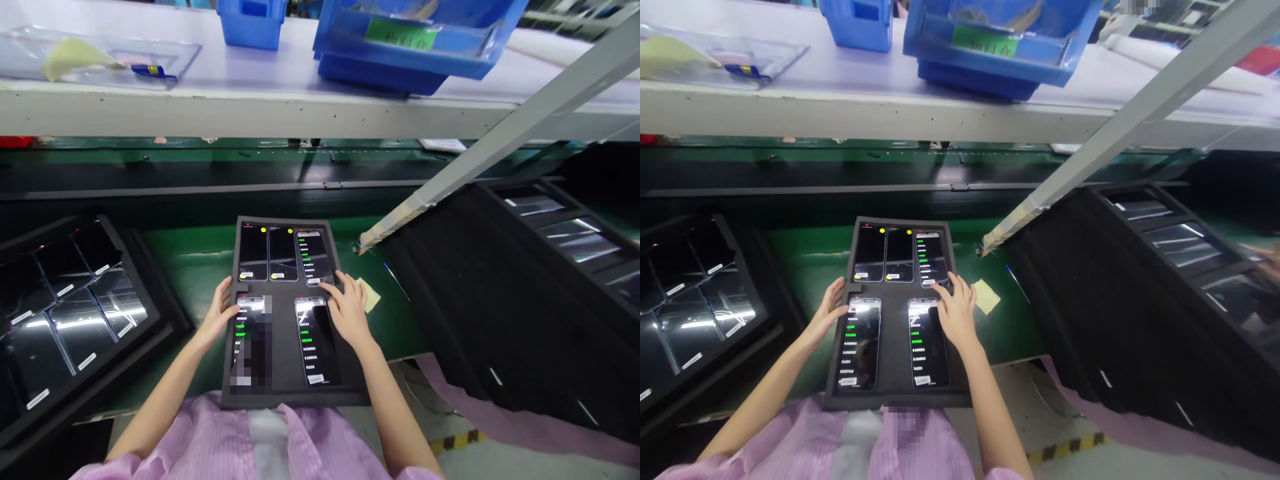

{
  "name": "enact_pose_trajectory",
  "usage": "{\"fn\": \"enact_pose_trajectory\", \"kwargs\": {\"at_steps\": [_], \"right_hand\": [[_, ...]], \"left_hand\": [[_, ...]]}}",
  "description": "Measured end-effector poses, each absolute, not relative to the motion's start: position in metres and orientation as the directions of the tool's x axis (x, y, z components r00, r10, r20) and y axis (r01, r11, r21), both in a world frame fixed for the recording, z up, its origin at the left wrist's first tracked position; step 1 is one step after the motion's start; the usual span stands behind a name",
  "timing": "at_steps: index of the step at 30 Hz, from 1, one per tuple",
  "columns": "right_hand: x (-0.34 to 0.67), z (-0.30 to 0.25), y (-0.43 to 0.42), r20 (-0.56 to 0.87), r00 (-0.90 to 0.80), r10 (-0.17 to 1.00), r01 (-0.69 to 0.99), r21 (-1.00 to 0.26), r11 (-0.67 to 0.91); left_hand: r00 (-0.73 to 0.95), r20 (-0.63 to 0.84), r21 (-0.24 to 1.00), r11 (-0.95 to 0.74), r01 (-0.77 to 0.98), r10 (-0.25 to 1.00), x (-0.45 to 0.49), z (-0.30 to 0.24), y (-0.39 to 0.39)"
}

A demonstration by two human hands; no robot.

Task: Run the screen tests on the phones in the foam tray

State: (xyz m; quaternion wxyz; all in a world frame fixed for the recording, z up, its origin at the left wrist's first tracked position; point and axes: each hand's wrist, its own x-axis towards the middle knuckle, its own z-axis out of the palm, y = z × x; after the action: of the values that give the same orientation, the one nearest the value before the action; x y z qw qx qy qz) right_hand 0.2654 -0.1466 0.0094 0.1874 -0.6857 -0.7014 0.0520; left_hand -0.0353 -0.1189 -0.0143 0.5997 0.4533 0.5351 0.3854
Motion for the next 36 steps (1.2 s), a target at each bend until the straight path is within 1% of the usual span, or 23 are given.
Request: {"fn": "enact_pose_trajectory", "kwargs": {"at_steps": [3, 6, 11, 14, 17, 21, 24, 27, 33, 36], "right_hand": [[0.273, 0.013, -0.191, 0.125, -0.019, 0.992, 0.912, -0.404, 0.068], [0.275, 0.016, -0.234, 0.070, -0.049, 0.996, 0.899, -0.432, 0.075], [0.264, 0.017, -0.273, 0.022, -0.072, 0.997, 0.918, -0.389, 0.075], [0.257, 0.014, -0.276, 0.002, -0.063, 0.998, 0.934, -0.351, 0.060], [0.253, 0.010, -0.274, -0.011, -0.061, 0.998, 0.948, -0.313, 0.054], [0.249, 0.008, -0.271, 0.046, -0.081, 0.996, 0.954, -0.285, 0.090], [0.241, 0.008, -0.269, 0.102, -0.126, 0.987, 0.945, -0.290, 0.151], [0.233, 0.007, -0.265, 0.121, -0.169, 0.978, 0.932, -0.302, 0.199], [0.233, 0.005, -0.263, 0.157, -0.186, 0.970, 0.925, -0.304, 0.227], [0.235, 0.003, -0.263, 0.174, -0.178, 0.969, 0.930, -0.290, 0.223]], "left_hand": [[0.157, -0.309, 0.951, 0.306, 0.045, 0.938, -0.035, -0.018, -0.147], [0.151, -0.310, 0.951, 0.305, 0.058, 0.938, -0.035, -0.023, -0.171], [0.135, -0.325, 0.946, 0.319, 0.064, 0.936, -0.038, -0.031, -0.193], [0.130, -0.337, 0.941, 0.330, 0.076, 0.932, -0.040, -0.032, -0.196], [0.133, -0.354, 0.935, 0.351, 0.049, 0.926, -0.040, -0.031, -0.197], [0.132, -0.360, 0.932, 0.362, 0.005, 0.924, -0.040, -0.029, -0.199], [0.152, -0.377, 0.926, 0.377, 0.027, 0.914, -0.042, -0.029, -0.202], [0.184, -0.384, 0.923, 0.383, 0.040, 0.905, -0.043, -0.028, -0.204], [0.176, -0.377, 0.924, 0.383, 0.003, 0.909, -0.042, -0.031, -0.205], [0.148, -0.375, 0.926, 0.376, 0.023, 0.915, -0.041, -0.036, -0.205]]}}
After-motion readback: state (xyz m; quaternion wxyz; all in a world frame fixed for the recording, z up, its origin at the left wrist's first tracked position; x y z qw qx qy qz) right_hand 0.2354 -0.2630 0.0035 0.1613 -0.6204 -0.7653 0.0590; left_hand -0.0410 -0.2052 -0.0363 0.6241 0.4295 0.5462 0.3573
